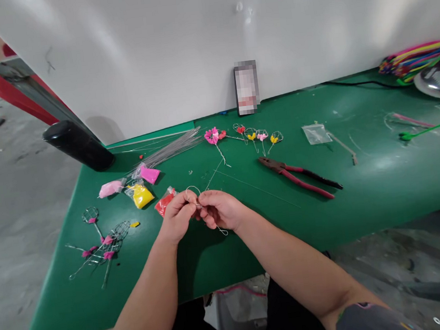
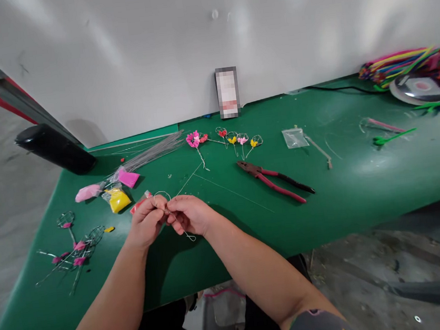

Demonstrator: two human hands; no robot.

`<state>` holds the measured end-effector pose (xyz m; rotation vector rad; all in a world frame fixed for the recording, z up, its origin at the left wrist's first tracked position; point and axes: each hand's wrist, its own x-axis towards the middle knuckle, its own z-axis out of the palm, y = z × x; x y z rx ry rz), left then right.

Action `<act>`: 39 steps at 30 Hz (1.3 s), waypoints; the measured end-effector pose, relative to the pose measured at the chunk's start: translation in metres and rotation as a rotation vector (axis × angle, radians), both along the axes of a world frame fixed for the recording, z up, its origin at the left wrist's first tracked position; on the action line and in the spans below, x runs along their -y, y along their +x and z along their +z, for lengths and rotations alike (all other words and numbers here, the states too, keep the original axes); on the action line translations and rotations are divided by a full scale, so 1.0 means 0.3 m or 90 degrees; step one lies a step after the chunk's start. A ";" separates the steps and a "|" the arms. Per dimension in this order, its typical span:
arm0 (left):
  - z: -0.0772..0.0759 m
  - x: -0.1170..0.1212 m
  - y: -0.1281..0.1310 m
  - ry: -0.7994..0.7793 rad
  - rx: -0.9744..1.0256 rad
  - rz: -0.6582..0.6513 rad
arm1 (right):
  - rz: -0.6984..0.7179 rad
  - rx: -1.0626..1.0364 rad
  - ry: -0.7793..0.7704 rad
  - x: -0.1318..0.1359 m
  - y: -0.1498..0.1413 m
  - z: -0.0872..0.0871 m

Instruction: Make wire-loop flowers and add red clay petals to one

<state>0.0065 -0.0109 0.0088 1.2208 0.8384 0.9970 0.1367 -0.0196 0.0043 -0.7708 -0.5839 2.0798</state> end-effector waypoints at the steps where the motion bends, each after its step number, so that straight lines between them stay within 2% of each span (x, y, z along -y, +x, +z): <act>1: 0.001 -0.003 -0.002 -0.006 0.011 -0.007 | -0.018 0.017 0.012 0.001 -0.004 -0.001; 8: 0.013 0.006 0.033 -0.101 0.067 0.060 | -0.191 0.185 0.130 0.014 -0.036 0.011; 14: 0.027 0.006 0.047 -0.140 -0.026 0.103 | -0.215 0.248 0.147 0.015 -0.046 0.004; 19: 0.025 -0.002 0.031 -0.144 -0.137 0.127 | -0.201 0.300 0.106 0.014 -0.046 0.016; 24: 0.036 -0.004 0.020 -0.077 -0.293 0.137 | -0.198 0.333 0.071 0.007 -0.041 0.021; 28: 0.053 -0.007 0.009 -0.031 -0.340 0.078 | -0.188 0.287 0.033 0.000 -0.025 0.019; 30: 0.056 -0.009 -0.001 0.040 -0.366 0.028 | -0.159 0.243 0.016 -0.005 -0.012 0.017; 33: 0.046 -0.013 -0.017 0.227 -0.429 -0.012 | -0.085 0.190 -0.017 -0.014 0.008 0.016; 36: 0.024 -0.021 -0.026 0.390 -0.473 0.009 | -0.040 0.154 -0.045 -0.019 0.017 0.016; 39: 0.006 -0.026 -0.025 0.419 -0.478 0.075 | -0.085 0.127 -0.016 -0.017 0.011 0.013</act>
